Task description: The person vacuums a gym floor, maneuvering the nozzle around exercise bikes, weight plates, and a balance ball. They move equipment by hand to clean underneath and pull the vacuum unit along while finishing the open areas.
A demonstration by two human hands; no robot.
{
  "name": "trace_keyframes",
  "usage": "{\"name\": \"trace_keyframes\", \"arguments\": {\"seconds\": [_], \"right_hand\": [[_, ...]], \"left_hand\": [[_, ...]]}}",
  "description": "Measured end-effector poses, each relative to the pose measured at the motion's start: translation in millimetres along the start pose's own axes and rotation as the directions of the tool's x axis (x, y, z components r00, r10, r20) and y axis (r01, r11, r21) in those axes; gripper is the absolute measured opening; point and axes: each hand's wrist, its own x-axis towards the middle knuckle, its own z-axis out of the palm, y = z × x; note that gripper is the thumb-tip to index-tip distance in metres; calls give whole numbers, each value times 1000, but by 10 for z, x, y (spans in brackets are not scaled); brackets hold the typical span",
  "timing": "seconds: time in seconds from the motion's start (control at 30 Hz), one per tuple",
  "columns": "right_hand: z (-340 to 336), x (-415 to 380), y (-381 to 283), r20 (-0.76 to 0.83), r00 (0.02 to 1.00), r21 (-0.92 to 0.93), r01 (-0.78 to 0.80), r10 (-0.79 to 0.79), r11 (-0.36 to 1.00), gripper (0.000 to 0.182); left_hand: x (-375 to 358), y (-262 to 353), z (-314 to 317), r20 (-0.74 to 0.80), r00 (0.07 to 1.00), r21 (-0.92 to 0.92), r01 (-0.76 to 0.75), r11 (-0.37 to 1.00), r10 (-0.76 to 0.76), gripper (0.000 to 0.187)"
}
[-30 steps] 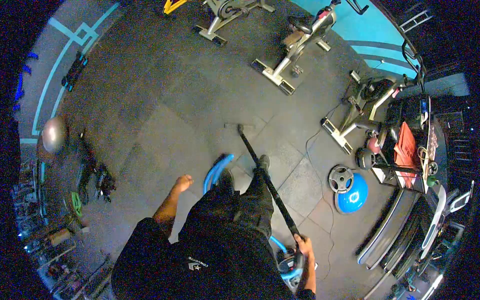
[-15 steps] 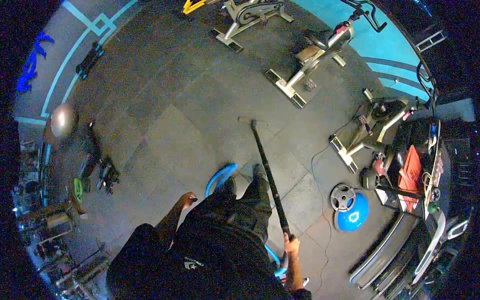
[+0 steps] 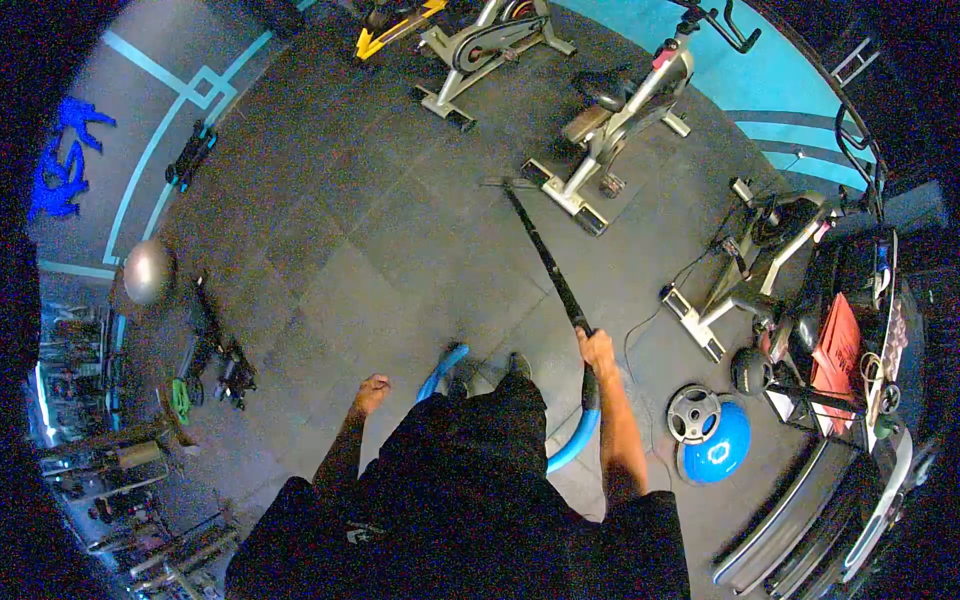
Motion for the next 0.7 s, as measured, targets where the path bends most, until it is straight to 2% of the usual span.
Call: {"name": "trace_keyframes", "arguments": {"seconds": [0.07,0.17,0.2,0.27,0.3,0.37,0.4,0.43,0.5,0.53,0.63,0.67,0.7], "right_hand": [[-140,227,-145,-12,1000,-6,-25,25,1000,64],[-347,183,-181,253,954,165,-208,163,964,60],[164,610,428,216,976,145,-19,-13,989,57],[222,382,428,139,990,13,31,-33,999,50],[257,258,413,106,993,-54,55,-49,997,47],[575,226,612,174,984,19,23,-25,1000,38],[551,101,500,219,976,-7,-10,11,1000,36],[605,17,477,264,963,-35,-44,51,998,37],[854,-76,618,234,972,-31,-19,25,999,39],[1003,-136,717,220,975,-31,-7,14,999,40],[920,-655,461,217,976,113,3,-27,994,34],[1368,-599,886,257,967,275,-76,3,959,30],[1813,-540,1306,296,955,422,-161,33,892,25]], "left_hand": [[17,170,126,-15,1000,-13,6,1000,-6,31],[-109,434,193,3,999,69,50,996,-50,30],[-133,439,230,-4,999,96,42,995,-42,29],[-166,340,322,-32,999,137,29,990,-25,28],[-191,243,333,-10,997,82,81,993,-81,27],[-171,72,246,45,982,-15,182,983,-181,26],[-148,72,172,66,978,-73,204,976,-200,25],[-58,-55,103,71,970,-147,240,960,-232,25],[113,-282,-37,94,950,-289,313,905,-299,25],[123,-34,-124,46,983,3,180,984,-180,24],[524,-269,-256,-80,995,180,-41,983,56,25],[584,-43,-345,-112,993,70,54,996,-46,24],[722,-83,-427,-91,996,-6,4,1000,-5,23]]}}
